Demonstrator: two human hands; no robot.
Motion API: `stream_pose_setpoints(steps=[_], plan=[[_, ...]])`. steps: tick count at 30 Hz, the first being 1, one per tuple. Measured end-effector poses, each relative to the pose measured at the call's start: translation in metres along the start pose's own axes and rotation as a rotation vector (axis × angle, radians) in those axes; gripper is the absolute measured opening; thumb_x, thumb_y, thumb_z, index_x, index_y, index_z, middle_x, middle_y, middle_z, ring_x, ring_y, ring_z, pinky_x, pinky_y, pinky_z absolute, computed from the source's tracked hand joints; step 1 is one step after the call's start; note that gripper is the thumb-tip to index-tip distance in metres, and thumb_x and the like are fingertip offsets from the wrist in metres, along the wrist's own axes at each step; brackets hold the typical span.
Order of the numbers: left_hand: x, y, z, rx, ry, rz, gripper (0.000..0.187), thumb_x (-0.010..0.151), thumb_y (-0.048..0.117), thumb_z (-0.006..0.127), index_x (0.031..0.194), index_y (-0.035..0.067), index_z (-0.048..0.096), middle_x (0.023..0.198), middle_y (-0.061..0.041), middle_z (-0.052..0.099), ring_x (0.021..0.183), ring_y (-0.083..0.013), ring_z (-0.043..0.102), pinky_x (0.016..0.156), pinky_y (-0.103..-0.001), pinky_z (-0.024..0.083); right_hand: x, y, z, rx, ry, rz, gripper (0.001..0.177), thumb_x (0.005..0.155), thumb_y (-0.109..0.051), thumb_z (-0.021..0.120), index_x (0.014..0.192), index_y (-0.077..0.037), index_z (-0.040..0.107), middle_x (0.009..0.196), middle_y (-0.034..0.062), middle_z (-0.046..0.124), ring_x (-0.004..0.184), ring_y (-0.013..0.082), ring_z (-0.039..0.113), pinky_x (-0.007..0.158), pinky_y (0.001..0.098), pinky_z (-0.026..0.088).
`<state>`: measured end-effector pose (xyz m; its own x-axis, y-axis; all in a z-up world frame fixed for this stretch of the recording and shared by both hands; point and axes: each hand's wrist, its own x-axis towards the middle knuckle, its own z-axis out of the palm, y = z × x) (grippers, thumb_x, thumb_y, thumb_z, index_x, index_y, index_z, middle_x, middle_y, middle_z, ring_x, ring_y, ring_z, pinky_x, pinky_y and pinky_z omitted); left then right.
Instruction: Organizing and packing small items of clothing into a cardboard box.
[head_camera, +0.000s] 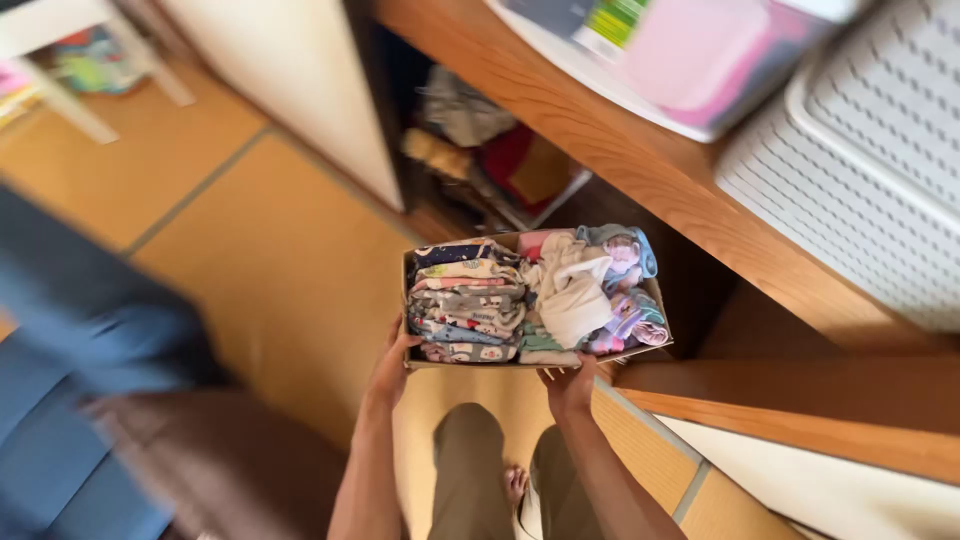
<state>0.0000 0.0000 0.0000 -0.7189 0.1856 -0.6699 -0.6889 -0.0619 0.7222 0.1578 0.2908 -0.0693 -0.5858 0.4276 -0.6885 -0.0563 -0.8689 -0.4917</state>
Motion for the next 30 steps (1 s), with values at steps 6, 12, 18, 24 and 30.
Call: stream_pose_setpoints(steps=[6,12,18,24,30], plan=[[-0.114,0.036,-0.033,-0.331,0.062,0.243,0.082,0.081,0.020,0.062,0.159,0.017,0.035,0.139,-0.003,0.058,0.119,-0.0158,0.059,0.098,-0.033,0.048,-0.084,-0.012,0.075,-0.130,-0.100,0.134,0.043,0.085,-0.046,0.052,0.117,-0.018,0.059,0.120,0.0029,0.061,0.110,0.0253,0.059,0.092,0.0475,0.046],[-0.240,0.094,-0.037,-0.413,0.130,0.327,0.080,0.083,0.015,0.058,0.160,0.014,0.036,0.135,-0.005,0.059,0.115,-0.0184,0.058,0.095,-0.032,0.049,-0.143,-0.031,0.129,-0.216,-0.199,0.178,0.039,0.089,-0.047,0.053,0.116,-0.019,0.056,0.116,0.0027,0.059,0.104,0.0242,0.059,0.086,0.0473,0.046],[-0.320,0.113,-0.040,-0.513,0.125,0.484,0.078,0.084,0.013,0.059,0.159,0.013,0.036,0.102,-0.011,0.059,0.078,-0.0205,0.064,0.073,-0.036,0.058,-0.169,-0.046,0.166,-0.247,-0.343,0.261,0.039,0.091,-0.050,0.054,0.115,-0.020,0.059,0.115,0.0001,0.062,0.101,0.0206,0.059,0.081,0.0422,0.045],[-0.391,0.104,-0.038,-0.628,0.305,0.541,0.077,0.083,0.013,0.060,0.156,0.014,0.037,0.105,-0.006,0.061,0.076,-0.0161,0.063,0.068,-0.033,0.056,-0.204,-0.050,0.196,-0.311,-0.469,0.330,0.040,0.090,-0.049,0.053,0.115,-0.020,0.062,0.115,-0.0007,0.065,0.106,0.0233,0.060,0.089,0.0475,0.044],[-0.469,0.083,-0.038,-0.692,0.425,0.590,0.076,0.082,0.016,0.062,0.155,0.019,0.041,0.127,0.001,0.063,0.108,-0.0118,0.064,0.083,-0.028,0.058,-0.251,-0.038,0.207,-0.475,-0.579,0.411,0.043,0.092,-0.052,0.050,0.117,-0.019,0.060,0.122,0.0001,0.065,0.115,0.0236,0.061,0.101,0.0484,0.044]])
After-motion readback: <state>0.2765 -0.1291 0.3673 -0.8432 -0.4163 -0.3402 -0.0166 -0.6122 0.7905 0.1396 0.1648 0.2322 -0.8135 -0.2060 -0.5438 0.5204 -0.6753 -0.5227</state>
